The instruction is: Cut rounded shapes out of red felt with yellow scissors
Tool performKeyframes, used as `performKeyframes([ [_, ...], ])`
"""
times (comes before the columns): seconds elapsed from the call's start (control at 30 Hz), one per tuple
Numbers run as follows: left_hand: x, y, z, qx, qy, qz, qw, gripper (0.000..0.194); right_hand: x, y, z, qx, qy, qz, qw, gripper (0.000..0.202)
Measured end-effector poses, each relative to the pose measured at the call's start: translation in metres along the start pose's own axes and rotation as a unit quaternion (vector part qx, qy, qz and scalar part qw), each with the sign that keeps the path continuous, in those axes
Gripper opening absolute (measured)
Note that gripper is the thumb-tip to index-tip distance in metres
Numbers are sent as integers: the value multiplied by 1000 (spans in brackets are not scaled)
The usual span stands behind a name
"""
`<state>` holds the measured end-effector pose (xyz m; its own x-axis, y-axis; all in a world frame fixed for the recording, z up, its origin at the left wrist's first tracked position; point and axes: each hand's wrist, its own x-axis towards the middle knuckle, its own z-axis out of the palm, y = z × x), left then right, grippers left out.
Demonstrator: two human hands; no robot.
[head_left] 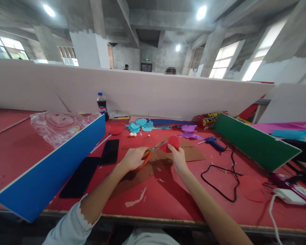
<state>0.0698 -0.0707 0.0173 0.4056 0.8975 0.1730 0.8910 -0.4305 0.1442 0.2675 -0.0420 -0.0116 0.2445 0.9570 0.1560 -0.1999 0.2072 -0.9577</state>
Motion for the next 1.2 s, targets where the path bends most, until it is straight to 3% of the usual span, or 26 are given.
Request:
performKeyframes([
  [0.63, 0, 5, 5, -1, 29, 0, 1000, 35, -5, 1, 3, 34, -9, -6, 999, 23],
  [1.2, -2, 8, -2, -1, 12, -8, 1000, 35, -7, 1, 4, 39, -7, -5, 999, 26],
])
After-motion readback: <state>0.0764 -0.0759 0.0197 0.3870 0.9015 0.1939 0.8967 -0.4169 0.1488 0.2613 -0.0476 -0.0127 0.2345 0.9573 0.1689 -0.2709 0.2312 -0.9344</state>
